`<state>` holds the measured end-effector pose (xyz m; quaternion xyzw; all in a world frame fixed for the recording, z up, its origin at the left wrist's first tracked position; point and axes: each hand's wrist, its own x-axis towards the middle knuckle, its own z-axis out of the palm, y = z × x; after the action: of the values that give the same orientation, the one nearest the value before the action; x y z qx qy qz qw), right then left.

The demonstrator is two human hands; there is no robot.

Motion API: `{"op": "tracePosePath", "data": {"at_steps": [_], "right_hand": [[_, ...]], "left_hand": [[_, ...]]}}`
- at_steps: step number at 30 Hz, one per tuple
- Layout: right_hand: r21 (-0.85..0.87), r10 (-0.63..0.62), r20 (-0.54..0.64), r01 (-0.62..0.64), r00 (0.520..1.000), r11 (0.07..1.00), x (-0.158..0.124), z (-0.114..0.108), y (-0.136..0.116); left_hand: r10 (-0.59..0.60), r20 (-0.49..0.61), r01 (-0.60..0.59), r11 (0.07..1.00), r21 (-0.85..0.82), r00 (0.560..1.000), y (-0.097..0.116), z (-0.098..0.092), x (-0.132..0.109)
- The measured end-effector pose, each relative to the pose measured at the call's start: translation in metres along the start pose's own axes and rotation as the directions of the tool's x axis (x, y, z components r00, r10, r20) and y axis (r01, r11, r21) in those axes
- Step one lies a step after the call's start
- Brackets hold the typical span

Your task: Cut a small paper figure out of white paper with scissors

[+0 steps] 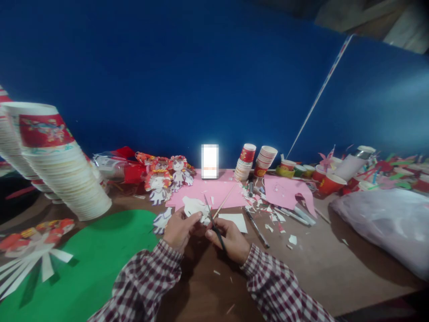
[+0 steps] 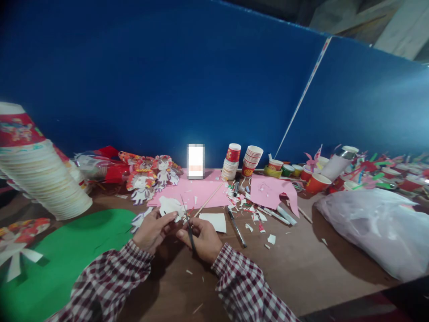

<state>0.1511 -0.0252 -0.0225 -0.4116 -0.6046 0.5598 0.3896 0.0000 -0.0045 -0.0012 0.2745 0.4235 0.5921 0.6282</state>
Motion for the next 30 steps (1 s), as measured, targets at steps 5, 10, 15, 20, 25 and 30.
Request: {"op": "tracePosePath", "data": {"at_steps": [5, 10, 15, 20, 25, 30], "right_hand": [[0.027, -0.028, 0.015, 0.028, 0.999, 0.999, 0.0004, 0.0011, -0.0004], [0.022, -0.038, 0.020, 0.038, 0.999, 0.999, 0.0008, 0.0012, -0.0003], [0.037, -0.070, 0.023, 0.069, 0.997, 0.997, 0.0010, 0.0008, -0.0004], [0.049, -0.055, 0.031, 0.053, 0.998, 0.997, 0.0012, 0.0009, -0.0011], [0.052, -0.069, 0.026, 0.068, 0.997, 0.996, 0.0015, 0.0014, -0.0012], [0.079, -0.059, 0.037, 0.056, 0.998, 0.995, 0.0012, 0.0023, -0.0026]], "left_hand": [[0.016, -0.059, -0.016, 1.000, 0.001, 0.998, -0.0021, 0.0033, -0.0008], [-0.009, -0.088, 0.009, 1.000, 0.003, 0.996, -0.0005, 0.0079, -0.0046], [0.011, -0.069, -0.011, 1.000, 0.001, 0.998, 0.0002, 0.0086, -0.0055], [0.001, -0.086, 0.000, 1.000, 0.012, 0.996, -0.0019, 0.0073, -0.0044], [-0.003, -0.059, 0.004, 1.000, 0.014, 0.998, -0.0028, 0.0074, -0.0041], [0.004, -0.087, -0.002, 1.000, 0.030, 0.996, -0.0033, 0.0064, -0.0031]]}}
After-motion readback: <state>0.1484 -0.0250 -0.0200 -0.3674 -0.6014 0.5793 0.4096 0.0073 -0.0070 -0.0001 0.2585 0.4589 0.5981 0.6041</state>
